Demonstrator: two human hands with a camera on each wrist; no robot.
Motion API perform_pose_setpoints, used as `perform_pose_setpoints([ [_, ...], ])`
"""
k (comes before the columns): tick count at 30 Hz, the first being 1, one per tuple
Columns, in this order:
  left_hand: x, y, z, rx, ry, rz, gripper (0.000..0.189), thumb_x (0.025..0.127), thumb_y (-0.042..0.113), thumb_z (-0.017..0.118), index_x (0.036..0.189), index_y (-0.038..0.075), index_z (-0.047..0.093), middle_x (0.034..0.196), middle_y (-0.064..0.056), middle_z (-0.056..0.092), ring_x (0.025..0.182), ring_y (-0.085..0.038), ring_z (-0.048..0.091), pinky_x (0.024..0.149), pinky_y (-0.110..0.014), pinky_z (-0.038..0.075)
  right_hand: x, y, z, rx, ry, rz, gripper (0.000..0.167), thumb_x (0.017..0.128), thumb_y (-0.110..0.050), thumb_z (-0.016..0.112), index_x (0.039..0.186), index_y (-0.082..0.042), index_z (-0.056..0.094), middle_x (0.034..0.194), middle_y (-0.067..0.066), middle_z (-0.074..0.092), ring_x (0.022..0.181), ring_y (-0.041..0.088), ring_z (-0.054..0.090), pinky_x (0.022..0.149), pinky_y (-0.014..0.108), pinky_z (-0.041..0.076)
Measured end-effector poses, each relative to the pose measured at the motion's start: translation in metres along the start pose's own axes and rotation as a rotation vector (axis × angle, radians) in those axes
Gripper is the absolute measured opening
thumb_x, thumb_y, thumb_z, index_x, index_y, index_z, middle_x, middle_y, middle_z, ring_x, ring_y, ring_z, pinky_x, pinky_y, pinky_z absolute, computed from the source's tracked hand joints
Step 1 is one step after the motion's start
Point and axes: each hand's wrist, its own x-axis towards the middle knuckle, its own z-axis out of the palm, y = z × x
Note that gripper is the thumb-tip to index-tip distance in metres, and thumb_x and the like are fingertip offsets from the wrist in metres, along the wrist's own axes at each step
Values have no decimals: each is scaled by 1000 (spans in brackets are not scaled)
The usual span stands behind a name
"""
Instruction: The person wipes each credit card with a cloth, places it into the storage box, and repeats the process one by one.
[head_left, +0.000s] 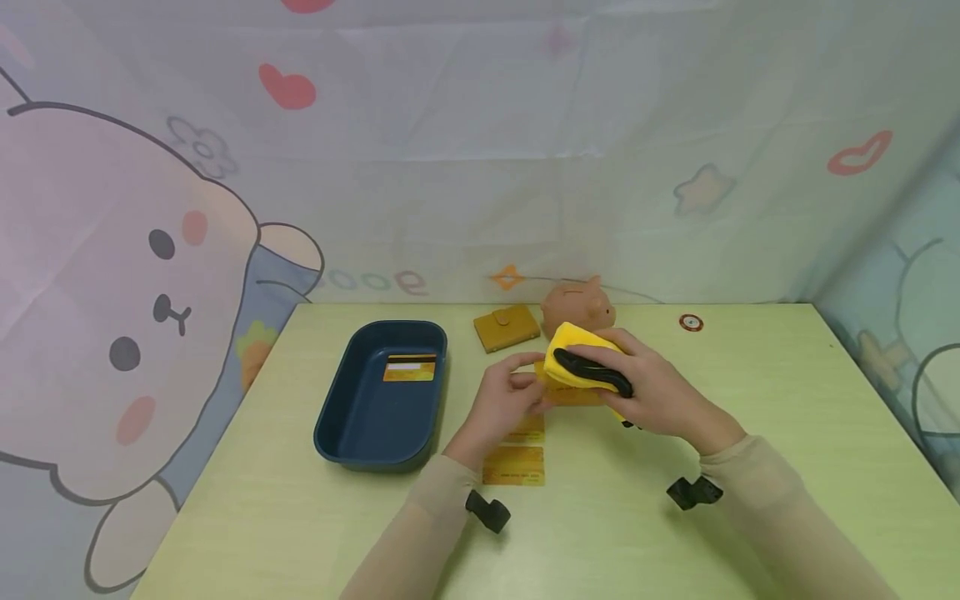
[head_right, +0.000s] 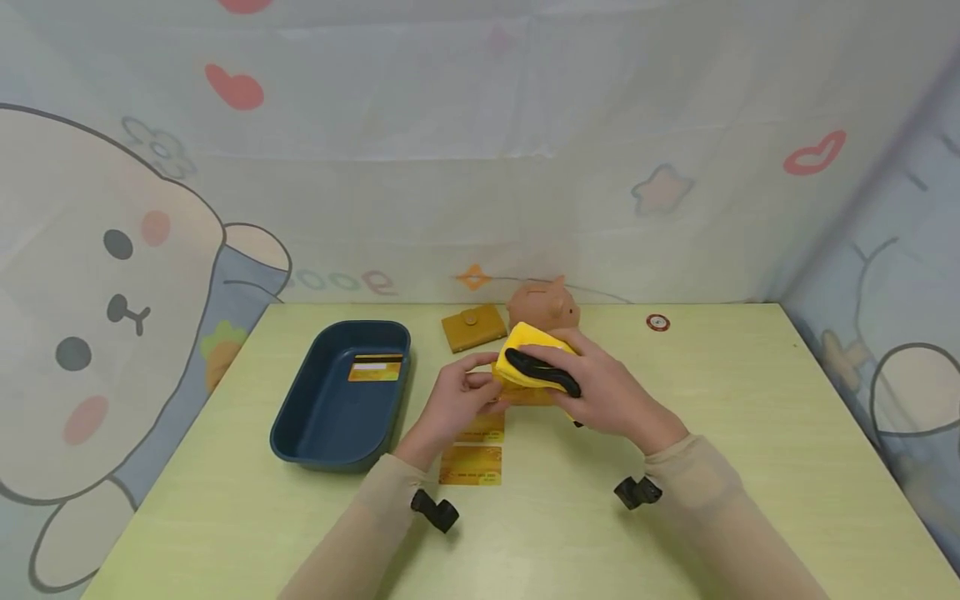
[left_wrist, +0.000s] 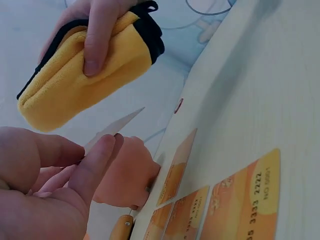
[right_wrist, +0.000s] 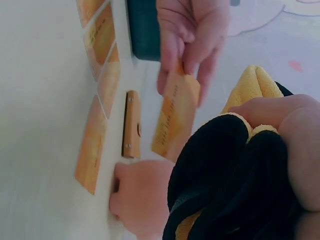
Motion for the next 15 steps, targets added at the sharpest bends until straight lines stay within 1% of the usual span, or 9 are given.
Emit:
perform_pose_setpoints([
  [2,0,2,-1,-16,-3,-15,47,102,1,66,147,9,58,113,-16,77,97,-32,78,84,-37,65,2,-1,5,-4,-2,-17,69,86,-4,86,148,-20,59,145,14,53,118,31,62,88,48,62],
  [4,-1,4,-1,-37,-13,-24,50,101,2,69,148,10,57,116,-16,77,99,-27,78,84,-36,65,4,-2,9,-15,0,-27,68,86,-9,88,147,-21,60,144,13,53,118,30,63,90,48,61],
  [8,-4,9,-1,-83,-34,-26,52,99,3,72,149,12,58,121,-14,76,104,-27,77,87,-37,64,7,-4,18,-44,-11,-39,69,86,-14,89,147,-24,60,145,13,53,120,32,60,92,50,60],
  [11,-6,12,-1,-109,-45,-13,52,99,2,71,148,14,60,124,-13,75,107,-29,76,88,-39,64,8,-5,22,-70,-19,-51,71,85,-12,89,148,-25,59,145,15,53,121,33,58,92,51,60],
  [15,-8,16,-1,-118,-39,17,48,99,3,71,145,16,63,126,-11,75,108,-28,76,88,-38,64,10,-5,25,-87,-9,-74,71,85,-11,89,148,-23,59,145,16,53,121,34,58,93,52,60],
])
